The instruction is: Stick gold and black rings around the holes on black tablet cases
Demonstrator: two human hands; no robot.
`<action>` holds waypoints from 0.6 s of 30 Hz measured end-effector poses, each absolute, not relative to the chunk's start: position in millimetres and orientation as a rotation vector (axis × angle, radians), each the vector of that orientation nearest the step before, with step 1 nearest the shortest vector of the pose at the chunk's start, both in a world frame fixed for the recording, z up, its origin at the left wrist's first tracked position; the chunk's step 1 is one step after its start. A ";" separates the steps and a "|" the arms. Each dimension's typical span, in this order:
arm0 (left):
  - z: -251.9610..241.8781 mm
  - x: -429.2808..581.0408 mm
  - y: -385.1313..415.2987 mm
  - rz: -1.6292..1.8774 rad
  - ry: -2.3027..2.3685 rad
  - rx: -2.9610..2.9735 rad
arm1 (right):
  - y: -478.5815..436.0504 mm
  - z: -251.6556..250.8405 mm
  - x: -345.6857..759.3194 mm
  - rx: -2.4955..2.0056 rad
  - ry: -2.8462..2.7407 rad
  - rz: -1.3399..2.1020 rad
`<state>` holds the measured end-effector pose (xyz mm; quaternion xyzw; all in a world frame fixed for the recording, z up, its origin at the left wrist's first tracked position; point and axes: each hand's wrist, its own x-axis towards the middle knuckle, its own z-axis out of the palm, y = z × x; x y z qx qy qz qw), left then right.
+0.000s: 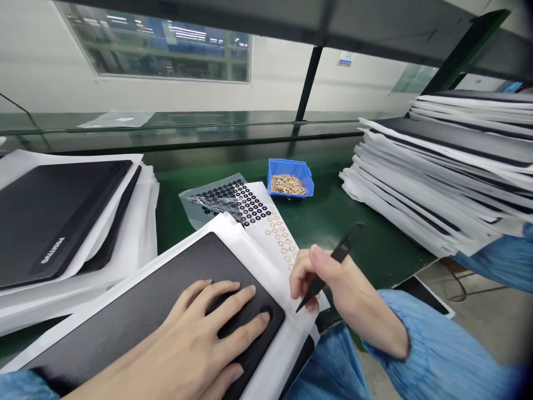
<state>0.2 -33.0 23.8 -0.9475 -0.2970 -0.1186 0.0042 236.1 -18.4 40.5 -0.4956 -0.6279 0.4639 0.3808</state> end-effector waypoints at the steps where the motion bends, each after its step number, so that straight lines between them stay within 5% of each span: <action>1: 24.2 0.2 -33.9 -0.350 -0.943 -2.953 | -22.5 39.1 234.6 -1.239 -1.619 1.187; 18: 19.8 6.1 -39.3 -0.340 -0.995 -3.022 | -32.6 21.5 210.0 -1.414 -1.597 1.050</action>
